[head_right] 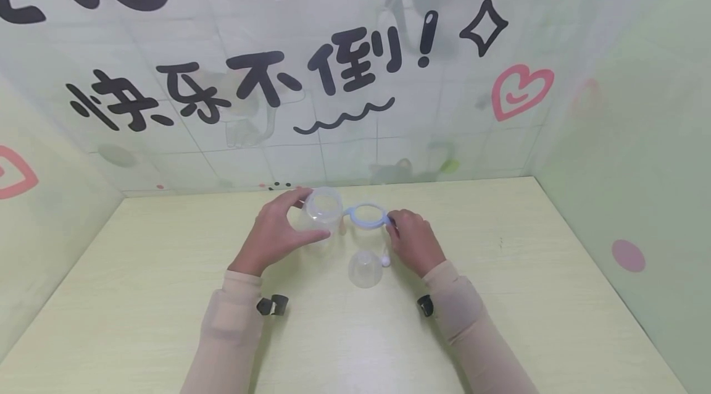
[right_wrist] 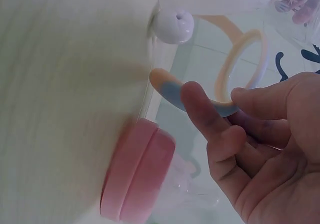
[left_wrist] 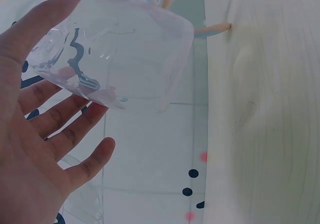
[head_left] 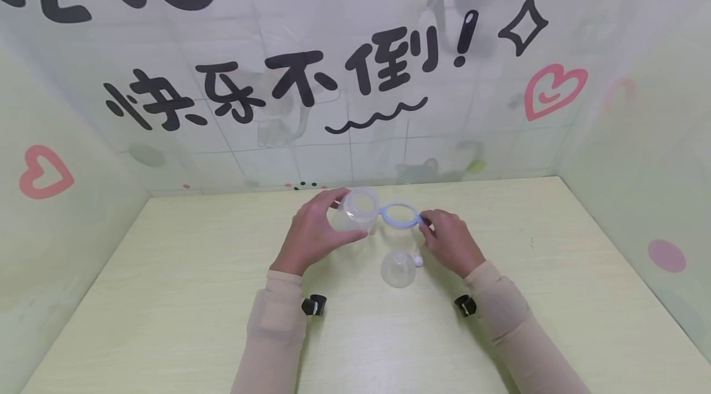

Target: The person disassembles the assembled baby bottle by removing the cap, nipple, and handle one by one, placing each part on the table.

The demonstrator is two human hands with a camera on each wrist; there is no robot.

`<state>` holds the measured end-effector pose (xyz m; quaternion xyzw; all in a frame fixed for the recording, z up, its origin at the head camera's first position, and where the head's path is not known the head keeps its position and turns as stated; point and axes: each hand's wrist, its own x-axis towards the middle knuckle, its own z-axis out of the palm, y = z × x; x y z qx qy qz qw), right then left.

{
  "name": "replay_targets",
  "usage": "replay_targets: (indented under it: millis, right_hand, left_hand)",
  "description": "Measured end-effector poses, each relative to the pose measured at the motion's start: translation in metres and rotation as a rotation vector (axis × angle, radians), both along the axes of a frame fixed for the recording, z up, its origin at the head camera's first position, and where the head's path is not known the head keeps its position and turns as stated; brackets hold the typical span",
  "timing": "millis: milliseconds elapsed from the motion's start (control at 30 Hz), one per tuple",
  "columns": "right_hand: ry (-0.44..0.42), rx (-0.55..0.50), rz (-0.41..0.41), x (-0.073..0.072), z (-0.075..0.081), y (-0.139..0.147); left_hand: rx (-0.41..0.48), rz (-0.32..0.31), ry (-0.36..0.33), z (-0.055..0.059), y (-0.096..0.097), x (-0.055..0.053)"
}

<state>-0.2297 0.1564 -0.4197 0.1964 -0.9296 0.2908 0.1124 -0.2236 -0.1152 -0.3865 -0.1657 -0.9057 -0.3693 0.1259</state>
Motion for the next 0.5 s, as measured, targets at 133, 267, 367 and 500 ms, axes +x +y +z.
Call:
replay_targets:
  millis: [133,267,367,500]
  right_hand:
    - [0.0,-0.007,-0.01,-0.0019,-0.0046,-0.0013]
    - [0.009,-0.004,-0.024,-0.0039,-0.0087,-0.002]
    - [0.011,-0.004,-0.031,-0.004,-0.0095,-0.0024]
    - [-0.014,0.009,-0.042,-0.0026,-0.0088,-0.003]
  left_hand:
    - [-0.002,0.002,0.0,0.0004,-0.0002,0.0001]
    - [-0.001,0.003,0.002,-0.0001,-0.0005,-0.0003]
    - [-0.001,0.005,0.0,-0.0007,-0.0005,-0.0007]
    - [-0.005,0.005,-0.003,-0.0012,-0.0006,-0.001]
